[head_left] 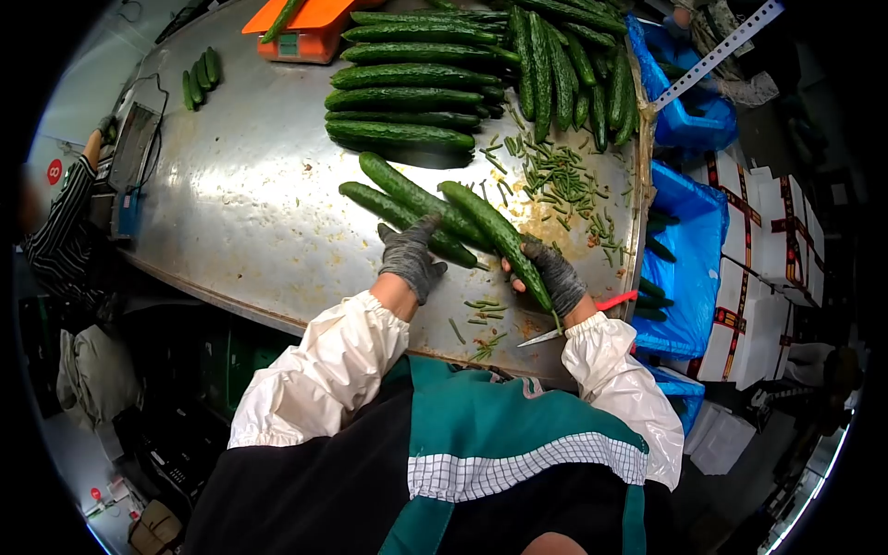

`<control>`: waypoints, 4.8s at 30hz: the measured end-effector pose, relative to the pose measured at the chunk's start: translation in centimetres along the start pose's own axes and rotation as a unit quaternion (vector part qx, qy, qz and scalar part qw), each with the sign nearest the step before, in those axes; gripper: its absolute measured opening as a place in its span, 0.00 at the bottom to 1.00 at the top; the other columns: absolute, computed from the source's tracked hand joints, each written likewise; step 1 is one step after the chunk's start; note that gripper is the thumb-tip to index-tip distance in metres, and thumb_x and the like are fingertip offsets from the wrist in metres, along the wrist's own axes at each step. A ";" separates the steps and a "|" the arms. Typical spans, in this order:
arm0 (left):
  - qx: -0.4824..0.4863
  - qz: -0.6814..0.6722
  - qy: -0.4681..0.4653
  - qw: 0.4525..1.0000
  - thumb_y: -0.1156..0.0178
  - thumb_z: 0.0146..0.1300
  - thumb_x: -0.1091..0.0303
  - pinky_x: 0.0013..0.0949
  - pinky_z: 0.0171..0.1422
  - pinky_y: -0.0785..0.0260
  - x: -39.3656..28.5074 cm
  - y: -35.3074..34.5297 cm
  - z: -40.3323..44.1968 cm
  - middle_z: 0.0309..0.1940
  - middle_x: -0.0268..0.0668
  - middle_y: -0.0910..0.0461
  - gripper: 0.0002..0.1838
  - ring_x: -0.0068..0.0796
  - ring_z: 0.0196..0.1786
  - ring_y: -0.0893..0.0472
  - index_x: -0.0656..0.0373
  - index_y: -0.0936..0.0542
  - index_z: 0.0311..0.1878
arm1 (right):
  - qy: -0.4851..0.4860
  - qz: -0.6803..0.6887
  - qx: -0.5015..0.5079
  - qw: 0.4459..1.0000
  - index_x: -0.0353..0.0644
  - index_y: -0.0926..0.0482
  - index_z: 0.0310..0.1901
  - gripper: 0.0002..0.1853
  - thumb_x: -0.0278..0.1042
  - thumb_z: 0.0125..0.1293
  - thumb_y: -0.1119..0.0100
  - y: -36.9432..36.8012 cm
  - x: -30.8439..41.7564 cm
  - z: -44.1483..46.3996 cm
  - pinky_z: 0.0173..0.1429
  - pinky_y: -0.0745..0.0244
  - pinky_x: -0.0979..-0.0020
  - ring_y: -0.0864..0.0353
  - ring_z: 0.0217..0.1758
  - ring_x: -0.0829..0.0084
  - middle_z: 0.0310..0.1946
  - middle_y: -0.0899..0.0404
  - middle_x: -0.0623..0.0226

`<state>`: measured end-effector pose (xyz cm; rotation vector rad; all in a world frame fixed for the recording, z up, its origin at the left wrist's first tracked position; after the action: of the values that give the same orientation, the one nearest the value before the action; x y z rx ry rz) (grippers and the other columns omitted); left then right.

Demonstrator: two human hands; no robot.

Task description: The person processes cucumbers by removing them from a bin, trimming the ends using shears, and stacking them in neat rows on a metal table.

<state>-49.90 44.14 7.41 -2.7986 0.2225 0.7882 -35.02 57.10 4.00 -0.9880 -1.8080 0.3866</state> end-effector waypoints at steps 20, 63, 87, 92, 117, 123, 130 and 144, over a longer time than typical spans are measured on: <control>0.215 0.605 -0.744 0.183 0.40 0.46 0.50 0.46 0.69 0.55 -5.5 -8.4 -6.0 0.58 0.36 0.36 0.37 0.38 0.66 0.42 0.46 0.37 0.62 | -0.089 0.118 0.100 0.984 0.38 0.36 0.51 0.20 0.44 0.65 0.55 -5.3 3.3 1.9 0.21 0.36 0.78 0.35 0.16 0.73 0.33 0.28 0.54; 0.379 0.558 -0.115 0.729 0.37 0.52 0.71 0.26 0.32 0.30 -0.5 -7.7 -3.8 0.37 0.36 0.24 0.33 0.20 0.29 0.27 0.61 0.38 0.61 | 0.247 -0.579 -0.357 0.691 0.40 0.33 0.48 0.25 0.33 0.46 0.38 3.7 2.2 -20.4 0.48 0.30 0.63 0.28 0.44 0.53 0.42 0.30 0.53; 0.400 0.592 -0.120 0.689 0.37 0.51 0.74 0.25 0.37 0.32 1.8 -7.3 -4.9 0.38 0.34 0.26 0.36 0.21 0.34 0.29 0.63 0.40 0.63 | 0.150 -0.405 -0.329 0.840 0.40 0.35 0.48 0.23 0.33 0.52 0.39 0.7 1.0 -16.4 0.44 0.28 0.65 0.23 0.39 0.61 0.37 0.24 0.55; 0.389 0.603 -0.103 0.689 0.37 0.51 0.73 0.25 0.38 0.33 1.8 -7.4 -5.1 0.39 0.34 0.26 0.36 0.21 0.34 0.30 0.63 0.41 0.64 | 0.150 -0.415 -0.334 0.833 0.39 0.34 0.47 0.21 0.33 0.52 0.39 0.3 1.3 -16.2 0.42 0.28 0.65 0.22 0.37 0.61 0.36 0.24 0.56; 0.407 -0.088 -0.108 0.903 0.41 0.58 0.63 0.41 0.43 0.28 -4.7 -9.9 0.6 0.35 0.38 0.25 0.18 0.35 0.36 0.24 0.53 0.32 0.51 | 0.198 -0.643 -0.355 0.649 0.37 0.31 0.49 0.29 0.55 0.55 0.45 -0.7 3.0 -9.7 0.48 0.29 0.66 0.25 0.47 0.66 0.47 0.29 0.52; 0.398 -0.070 -0.182 0.896 0.39 0.57 0.63 0.40 0.40 0.26 -3.4 -11.0 -1.2 0.35 0.37 0.25 0.20 0.32 0.34 0.23 0.53 0.33 0.51 | 0.048 -0.287 -0.162 0.943 0.36 0.27 0.37 0.16 0.44 0.62 0.46 -6.3 2.7 -5.2 0.25 0.30 0.80 0.24 0.21 0.80 0.24 0.24 0.66; 0.373 -0.082 -0.214 0.899 0.37 0.55 0.65 0.40 0.39 0.26 -4.2 -9.5 -2.0 0.34 0.36 0.25 0.18 0.32 0.34 0.23 0.52 0.32 0.47 | 0.032 -0.119 -0.170 0.978 0.37 0.27 0.31 0.12 0.39 0.61 0.44 -6.1 1.0 -4.3 0.21 0.31 0.78 0.27 0.15 0.79 0.19 0.25 0.68; 0.256 0.523 -0.445 0.681 0.37 0.50 0.68 0.34 0.45 0.31 -9.9 -0.3 -2.9 0.38 0.36 0.26 0.26 0.34 0.39 0.25 0.58 0.32 0.53 | 0.229 -0.667 -0.241 0.666 0.38 0.22 0.39 0.11 0.33 0.57 0.48 -4.3 6.3 -2.4 0.47 0.30 0.57 0.23 0.42 0.55 0.35 0.22 0.53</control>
<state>-56.75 44.49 15.10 -1.2808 1.5787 1.7936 -35.93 58.94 11.71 0.1679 -1.6708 -1.2028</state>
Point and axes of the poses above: each hand's wrist, its own z-axis towards the middle knuckle, its own y-axis out of the back of the hand, x = y × z, the point moved 7 cm from there along z, towards the middle knuckle
